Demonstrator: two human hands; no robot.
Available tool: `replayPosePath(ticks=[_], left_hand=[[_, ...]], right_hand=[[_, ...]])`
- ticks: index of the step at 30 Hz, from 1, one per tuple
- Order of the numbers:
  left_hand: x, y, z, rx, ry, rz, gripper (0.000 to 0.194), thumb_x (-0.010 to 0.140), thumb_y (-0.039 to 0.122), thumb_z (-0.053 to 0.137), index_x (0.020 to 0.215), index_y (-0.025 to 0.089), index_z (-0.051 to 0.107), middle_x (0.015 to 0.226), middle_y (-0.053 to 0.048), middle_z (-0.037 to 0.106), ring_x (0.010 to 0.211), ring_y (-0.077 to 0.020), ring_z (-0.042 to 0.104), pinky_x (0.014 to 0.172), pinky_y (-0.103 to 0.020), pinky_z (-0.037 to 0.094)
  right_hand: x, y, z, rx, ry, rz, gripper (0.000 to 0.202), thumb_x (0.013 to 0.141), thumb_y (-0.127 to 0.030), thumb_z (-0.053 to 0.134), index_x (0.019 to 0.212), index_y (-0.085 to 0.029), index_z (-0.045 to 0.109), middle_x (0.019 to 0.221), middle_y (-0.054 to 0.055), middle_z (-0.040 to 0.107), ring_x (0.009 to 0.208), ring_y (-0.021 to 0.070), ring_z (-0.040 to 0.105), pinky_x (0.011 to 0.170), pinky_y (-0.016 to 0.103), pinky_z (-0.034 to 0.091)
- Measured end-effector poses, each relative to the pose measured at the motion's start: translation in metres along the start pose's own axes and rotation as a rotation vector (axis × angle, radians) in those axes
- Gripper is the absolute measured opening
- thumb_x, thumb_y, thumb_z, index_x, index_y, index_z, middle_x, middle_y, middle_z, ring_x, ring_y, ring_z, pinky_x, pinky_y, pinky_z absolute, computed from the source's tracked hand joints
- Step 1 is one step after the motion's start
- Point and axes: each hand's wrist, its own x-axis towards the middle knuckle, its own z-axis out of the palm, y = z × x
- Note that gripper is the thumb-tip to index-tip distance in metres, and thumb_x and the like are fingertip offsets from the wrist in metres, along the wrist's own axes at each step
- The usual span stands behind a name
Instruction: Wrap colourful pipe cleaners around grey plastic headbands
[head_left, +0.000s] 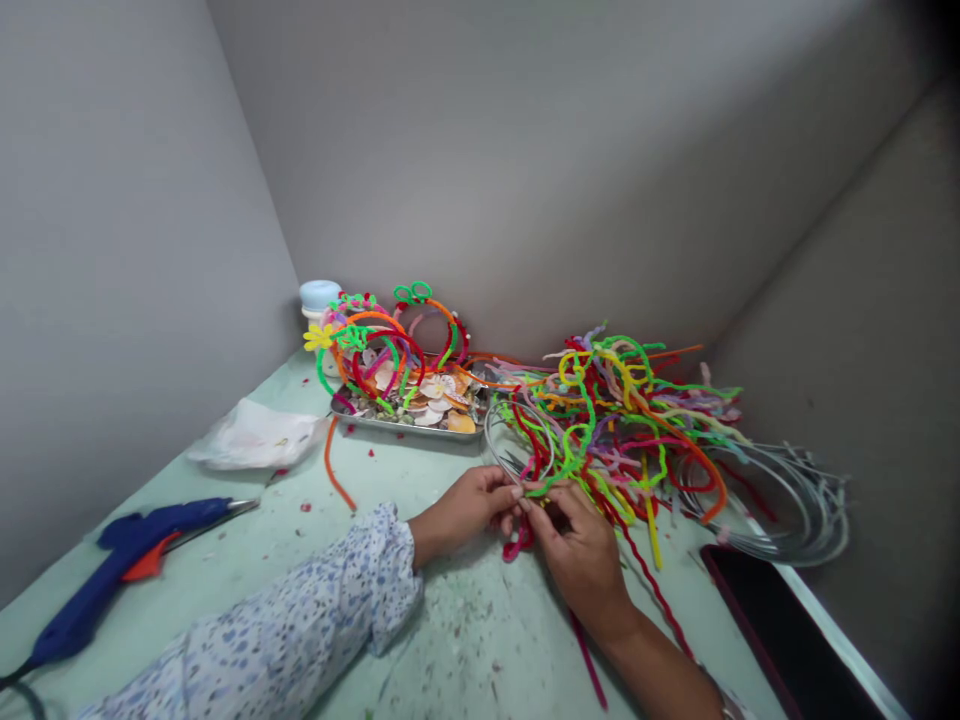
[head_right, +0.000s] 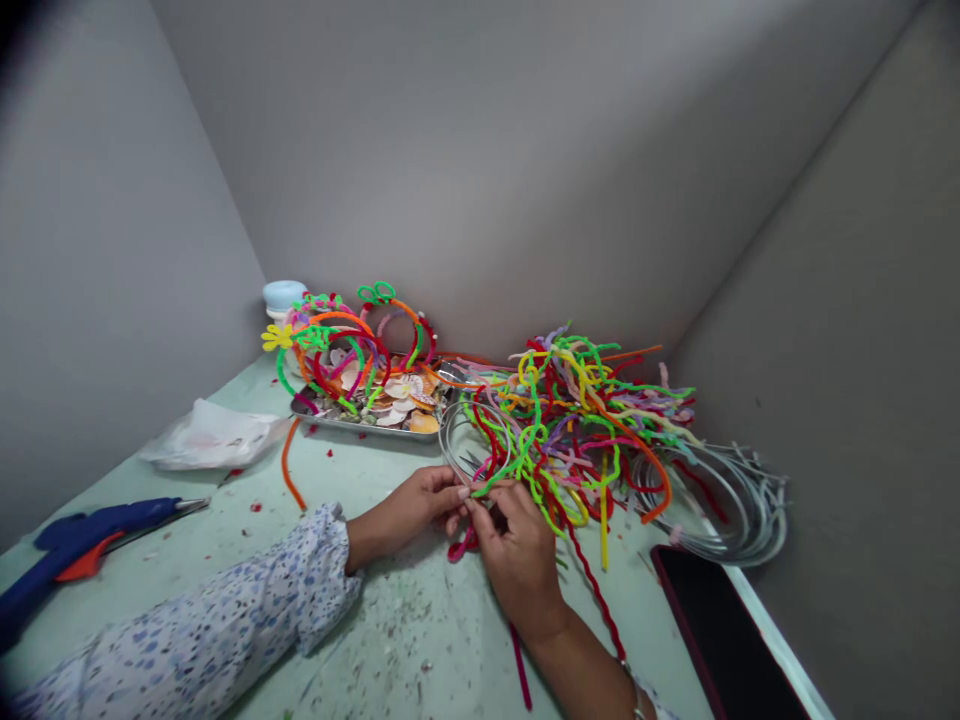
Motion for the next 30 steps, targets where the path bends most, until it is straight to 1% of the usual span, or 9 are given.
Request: replayPosePath(ticks=[3,5,8,12,17,24,30], left_hand=[[0.0002,-0.0003,-0.0005,0.019,0.006,-0.001,0.032,0.074,0.042,0.068,0.078,0.012,0.057,0.052,0.001,0.054,0.045,-0.0094,0.048,0.047,-0.022,0.034],[0.0006,0.0,-0.001,0.032,0.015,0.002,0.033,0.074,0.043,0.068,0.077,0.012,0.057,0.054,0.0,0.054,0.046,-0.009,0.048,0.048,-0.022,0.035],[0.0011,0.0013,-0.0011,0.05,0.025,0.015,0.034,0.073,0.044,0.069,0.075,0.012,0.056,0.057,0.0,0.056,0.047,-0.0081,0.048,0.05,-0.022,0.034],[0.0008,0.0024,-0.0002,0.048,0.031,0.01,0.036,0.071,0.046,0.07,0.075,0.012,0.056,0.057,0.0,0.055,0.047,-0.0083,0.048,0.05,-0.023,0.034],[0.0018,0.0,-0.0005,0.082,0.034,0.018,0.038,0.071,0.048,0.069,0.075,0.013,0.055,0.057,0.001,0.055,0.047,-0.0082,0.048,0.05,-0.023,0.035],[0.0013,-0.0006,-0.0014,0.17,0.06,0.035,0.033,0.076,0.045,0.064,0.074,0.014,0.054,0.056,0.002,0.051,0.042,-0.0067,0.042,0.045,-0.022,0.028],[-0.0008,0.0034,0.0013,0.16,0.09,0.027,0.031,0.073,0.043,0.066,0.07,0.015,0.052,0.054,0.003,0.049,0.041,-0.0064,0.039,0.043,-0.022,0.026]], right_hand=[[0.0001,0.0011,0.0015,-0.05,0.038,0.056,0.013,0.086,-0.03,0.059,0.078,-0.02,0.06,0.073,0.0,0.056,0.062,0.0138,0.054,0.057,0.025,0.045],[0.0002,0.0014,0.0019,-0.065,0.046,0.057,0.017,0.086,-0.032,0.059,0.073,-0.02,0.058,0.07,0.0,0.054,0.059,0.0131,0.053,0.055,0.025,0.044],[0.0002,0.0018,0.0017,-0.072,0.043,0.032,0.019,0.087,-0.032,0.058,0.071,-0.02,0.059,0.071,0.0,0.055,0.063,0.0137,0.054,0.058,0.025,0.044],[-0.0004,0.0025,0.0012,-0.079,0.032,0.022,0.016,0.087,-0.031,0.057,0.075,-0.021,0.061,0.073,0.001,0.058,0.066,0.0147,0.056,0.061,0.026,0.045],[-0.001,0.002,0.0006,-0.094,0.017,-0.034,0.014,0.088,-0.027,0.056,0.076,-0.021,0.06,0.077,0.003,0.059,0.07,0.0157,0.057,0.063,0.027,0.046],[-0.0007,0.0003,-0.0016,-0.139,0.011,-0.102,0.012,0.088,-0.022,0.053,0.076,-0.021,0.056,0.076,0.002,0.057,0.071,0.0161,0.056,0.065,0.027,0.045],[-0.0012,-0.0002,-0.0019,-0.142,-0.018,-0.14,0.011,0.087,-0.017,0.05,0.079,-0.022,0.054,0.077,0.002,0.058,0.072,0.0163,0.057,0.066,0.028,0.045]])
